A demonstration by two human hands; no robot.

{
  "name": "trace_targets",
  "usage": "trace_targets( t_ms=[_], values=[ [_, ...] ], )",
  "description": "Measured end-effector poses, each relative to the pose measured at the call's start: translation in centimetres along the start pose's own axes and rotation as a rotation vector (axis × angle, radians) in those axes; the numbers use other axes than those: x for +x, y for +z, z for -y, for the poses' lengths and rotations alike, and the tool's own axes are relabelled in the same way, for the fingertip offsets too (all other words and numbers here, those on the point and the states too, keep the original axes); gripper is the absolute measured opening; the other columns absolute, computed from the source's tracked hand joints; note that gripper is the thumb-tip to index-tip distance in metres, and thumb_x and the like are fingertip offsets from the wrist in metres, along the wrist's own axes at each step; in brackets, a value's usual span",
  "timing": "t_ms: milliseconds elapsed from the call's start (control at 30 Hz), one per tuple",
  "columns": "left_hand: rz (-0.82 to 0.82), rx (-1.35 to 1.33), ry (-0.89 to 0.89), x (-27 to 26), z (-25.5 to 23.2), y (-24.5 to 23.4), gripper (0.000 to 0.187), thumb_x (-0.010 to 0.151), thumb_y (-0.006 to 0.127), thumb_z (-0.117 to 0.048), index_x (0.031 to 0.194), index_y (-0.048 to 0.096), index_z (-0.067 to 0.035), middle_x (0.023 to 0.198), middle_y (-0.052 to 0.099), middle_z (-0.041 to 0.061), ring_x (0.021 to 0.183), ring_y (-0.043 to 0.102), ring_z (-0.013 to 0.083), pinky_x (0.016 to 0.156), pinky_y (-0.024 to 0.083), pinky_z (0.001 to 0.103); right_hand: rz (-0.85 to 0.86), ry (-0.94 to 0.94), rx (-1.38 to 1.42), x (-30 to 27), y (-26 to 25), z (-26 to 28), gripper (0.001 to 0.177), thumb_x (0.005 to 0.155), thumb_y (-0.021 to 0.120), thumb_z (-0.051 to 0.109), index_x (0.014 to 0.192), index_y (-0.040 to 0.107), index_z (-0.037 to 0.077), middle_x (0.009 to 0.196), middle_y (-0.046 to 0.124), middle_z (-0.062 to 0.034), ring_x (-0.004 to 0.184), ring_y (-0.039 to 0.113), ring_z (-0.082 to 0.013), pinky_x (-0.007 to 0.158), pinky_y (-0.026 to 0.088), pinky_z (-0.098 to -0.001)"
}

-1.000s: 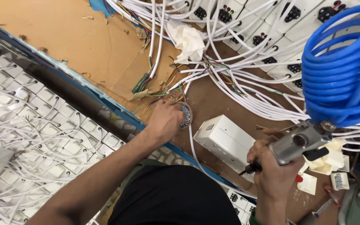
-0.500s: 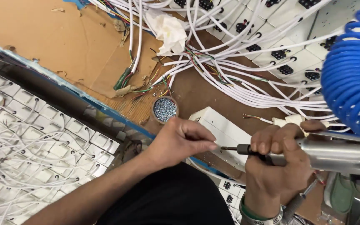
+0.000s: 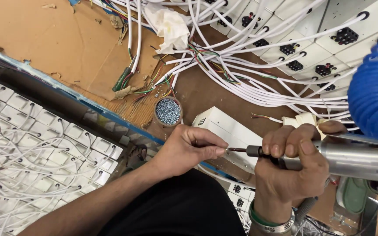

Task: Assembling electronic power supply units by fitting components into white enclosures and securing them with a pneumatic screwdriver and hammer.

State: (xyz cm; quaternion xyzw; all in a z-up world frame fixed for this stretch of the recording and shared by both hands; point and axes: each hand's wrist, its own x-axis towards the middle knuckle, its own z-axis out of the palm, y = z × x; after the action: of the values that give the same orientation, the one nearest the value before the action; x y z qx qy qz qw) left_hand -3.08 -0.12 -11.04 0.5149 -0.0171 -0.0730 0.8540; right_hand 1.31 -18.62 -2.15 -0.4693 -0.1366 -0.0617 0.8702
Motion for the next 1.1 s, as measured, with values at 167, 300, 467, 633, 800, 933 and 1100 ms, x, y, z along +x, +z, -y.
trace_targets(
  t_ms=[167,300,467,633,800,933,1100],
  values=[
    [-0.005,-0.124,-0.057,0.1,0.7,0.2,0.018,0.092,0.076,-0.005,0.108,0.077,0.002,0.093,0.079,0.008,0.086,0.074,0.0107,0.08,0.063,0.027,0.018,-0.01,-0.006,0.1,-0.3,-0.2,0.043,0.102,0.059,0.006,0.141,0.043,0.013,0.078,0.046,-0.0024,0.062,0.046,-0.0145,0.064,0.043,-0.0336],
    [-0.048,-0.238,-0.149,0.5,1.3,0.4,0.019,0.09,0.077,-0.006,0.107,0.077,0.003,0.092,0.079,0.009,0.084,0.074,0.0129,0.079,0.063,0.028,0.033,-0.017,0.003,0.2,-0.5,-0.5,0.042,0.102,0.06,0.005,0.14,0.044,0.013,0.078,0.046,-0.0027,0.063,0.046,-0.0153,0.06,0.041,-0.0322],
    [-0.07,-0.269,-0.123,0.7,1.6,0.5,0.019,0.091,0.077,-0.006,0.106,0.077,0.004,0.092,0.078,0.011,0.084,0.073,0.0139,0.078,0.062,0.029,0.031,-0.033,0.017,0.4,-0.8,-0.9,0.038,0.103,0.062,0.002,0.135,0.046,0.012,0.077,0.047,-0.0041,0.061,0.047,-0.0166,0.061,0.045,-0.0351],
    [-0.085,-0.311,-0.168,1.1,1.0,0.6,0.02,0.09,0.076,-0.006,0.106,0.076,0.004,0.094,0.078,0.011,0.087,0.076,0.0154,0.082,0.063,0.03,0.021,-0.057,0.014,0.7,-0.4,-1.0,0.035,0.104,0.064,0.002,0.132,0.045,0.011,0.076,0.047,-0.0049,0.06,0.047,-0.0174,0.061,0.046,-0.0366],
    [-0.069,-0.317,-0.199,1.4,1.0,0.5,0.019,0.089,0.076,-0.004,0.106,0.076,0.005,0.094,0.078,0.012,0.087,0.075,0.016,0.083,0.064,0.03,-0.01,-0.059,0.011,0.8,-0.4,-1.2,0.039,0.103,0.063,0.004,0.137,0.044,0.01,0.077,0.047,-0.005,0.06,0.047,-0.0168,0.06,0.045,-0.0355],
    [-0.042,-0.291,-0.165,1.5,1.6,0.2,0.017,0.09,0.076,-0.003,0.105,0.076,0.004,0.094,0.078,0.01,0.088,0.075,0.0155,0.084,0.064,0.03,-0.013,-0.015,0.018,1.2,-0.3,-1.3,0.045,0.102,0.062,0.005,0.143,0.044,0.013,0.077,0.047,-0.0044,0.06,0.047,-0.0166,0.06,0.046,-0.0349],
    [-0.05,0.372,0.269,1.1,-1.1,0.3,0.025,0.087,0.079,-0.004,0.112,0.077,-0.005,0.096,0.08,0.003,0.086,0.077,0.0122,0.079,0.063,0.028,0.111,-0.012,0.045,1.8,-3.0,-3.0,0.034,0.101,0.061,-0.001,0.131,0.048,0.009,0.074,0.048,-0.0019,0.057,0.046,-0.0133,0.058,0.044,-0.0301]
  ],
)
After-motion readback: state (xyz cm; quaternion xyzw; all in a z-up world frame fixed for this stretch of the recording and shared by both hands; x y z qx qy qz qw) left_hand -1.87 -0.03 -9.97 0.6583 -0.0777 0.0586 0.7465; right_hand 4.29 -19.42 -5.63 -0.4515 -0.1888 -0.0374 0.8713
